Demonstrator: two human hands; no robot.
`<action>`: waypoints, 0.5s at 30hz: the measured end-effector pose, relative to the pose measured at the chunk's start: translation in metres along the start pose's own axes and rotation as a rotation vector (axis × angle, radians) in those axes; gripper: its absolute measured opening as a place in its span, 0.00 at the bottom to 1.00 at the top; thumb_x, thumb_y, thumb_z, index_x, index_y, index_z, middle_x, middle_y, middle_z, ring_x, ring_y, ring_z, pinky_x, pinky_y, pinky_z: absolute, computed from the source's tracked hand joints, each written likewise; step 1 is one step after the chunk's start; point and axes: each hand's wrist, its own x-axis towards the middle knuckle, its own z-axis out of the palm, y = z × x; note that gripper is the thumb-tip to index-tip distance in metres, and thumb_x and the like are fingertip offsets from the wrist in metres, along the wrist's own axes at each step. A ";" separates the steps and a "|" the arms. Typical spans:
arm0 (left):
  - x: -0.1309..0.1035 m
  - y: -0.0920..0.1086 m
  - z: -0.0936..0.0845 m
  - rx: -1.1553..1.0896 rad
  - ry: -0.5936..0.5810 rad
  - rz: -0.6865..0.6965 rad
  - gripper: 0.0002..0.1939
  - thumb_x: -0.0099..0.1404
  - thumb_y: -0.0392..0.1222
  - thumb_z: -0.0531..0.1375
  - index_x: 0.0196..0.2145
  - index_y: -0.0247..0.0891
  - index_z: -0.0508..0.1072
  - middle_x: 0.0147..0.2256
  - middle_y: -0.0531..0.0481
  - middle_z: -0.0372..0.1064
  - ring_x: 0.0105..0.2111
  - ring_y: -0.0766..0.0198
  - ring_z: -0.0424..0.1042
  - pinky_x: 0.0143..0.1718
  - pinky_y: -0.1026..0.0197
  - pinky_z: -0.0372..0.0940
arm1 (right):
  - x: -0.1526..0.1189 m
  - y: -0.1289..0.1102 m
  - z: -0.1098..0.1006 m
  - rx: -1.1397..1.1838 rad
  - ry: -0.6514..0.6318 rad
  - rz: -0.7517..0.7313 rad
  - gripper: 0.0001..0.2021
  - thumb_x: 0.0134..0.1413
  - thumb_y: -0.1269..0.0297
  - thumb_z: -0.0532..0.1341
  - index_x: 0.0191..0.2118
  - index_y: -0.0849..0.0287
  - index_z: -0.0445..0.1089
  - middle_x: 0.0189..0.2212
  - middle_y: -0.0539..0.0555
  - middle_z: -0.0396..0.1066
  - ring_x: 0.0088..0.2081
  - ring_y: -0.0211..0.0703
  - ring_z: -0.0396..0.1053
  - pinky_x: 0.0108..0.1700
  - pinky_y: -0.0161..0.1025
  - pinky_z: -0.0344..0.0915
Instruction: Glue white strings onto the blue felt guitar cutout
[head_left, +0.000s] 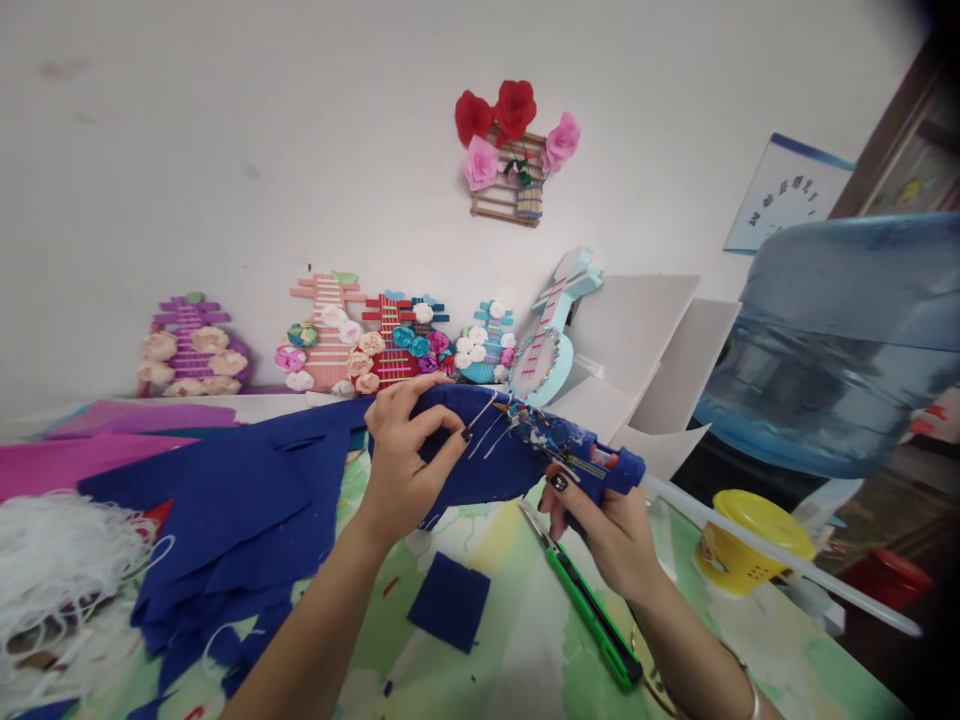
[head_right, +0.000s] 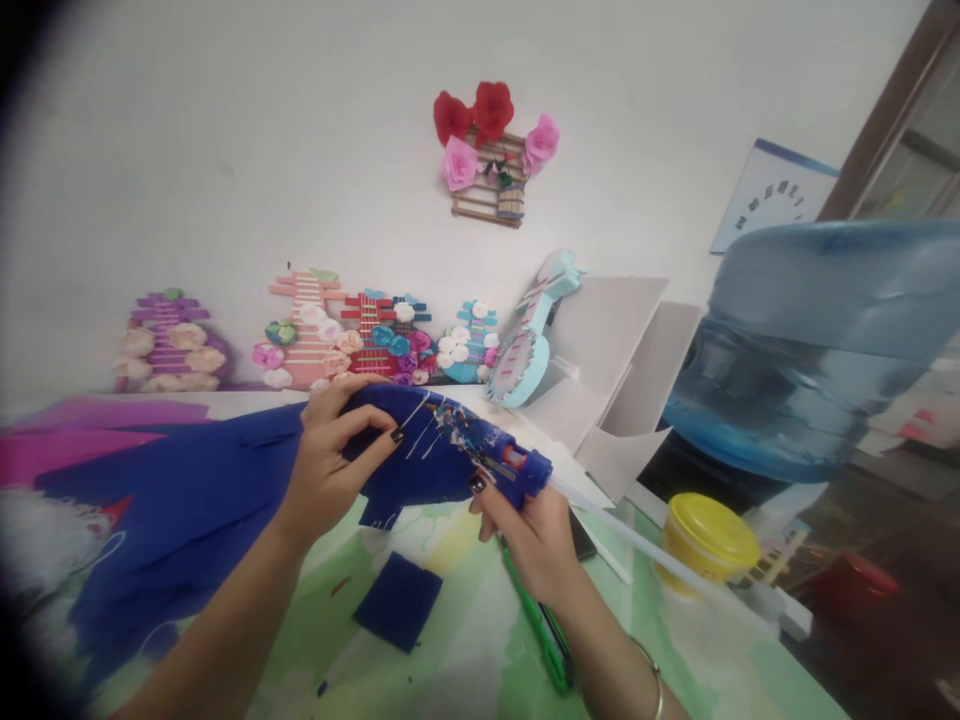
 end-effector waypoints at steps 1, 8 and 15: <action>0.000 0.000 0.000 0.001 0.004 0.000 0.06 0.62 0.35 0.59 0.27 0.40 0.71 0.51 0.49 0.64 0.52 0.53 0.60 0.53 0.45 0.50 | 0.000 0.000 0.000 -0.002 -0.010 -0.006 0.13 0.62 0.57 0.57 0.32 0.61 0.69 0.24 0.51 0.69 0.20 0.37 0.68 0.24 0.35 0.64; 0.001 -0.002 0.000 -0.010 0.014 0.001 0.07 0.62 0.36 0.59 0.26 0.40 0.71 0.50 0.49 0.65 0.51 0.54 0.61 0.53 0.45 0.52 | 0.000 -0.005 0.001 -0.076 -0.014 -0.045 0.13 0.62 0.57 0.57 0.32 0.61 0.68 0.26 0.52 0.71 0.20 0.34 0.68 0.24 0.33 0.65; 0.001 -0.001 0.000 -0.006 0.032 0.003 0.07 0.61 0.36 0.59 0.25 0.39 0.71 0.49 0.48 0.65 0.51 0.54 0.61 0.53 0.46 0.52 | -0.002 -0.006 0.004 -0.120 0.013 -0.037 0.14 0.61 0.56 0.58 0.29 0.61 0.66 0.22 0.49 0.66 0.19 0.34 0.66 0.22 0.32 0.64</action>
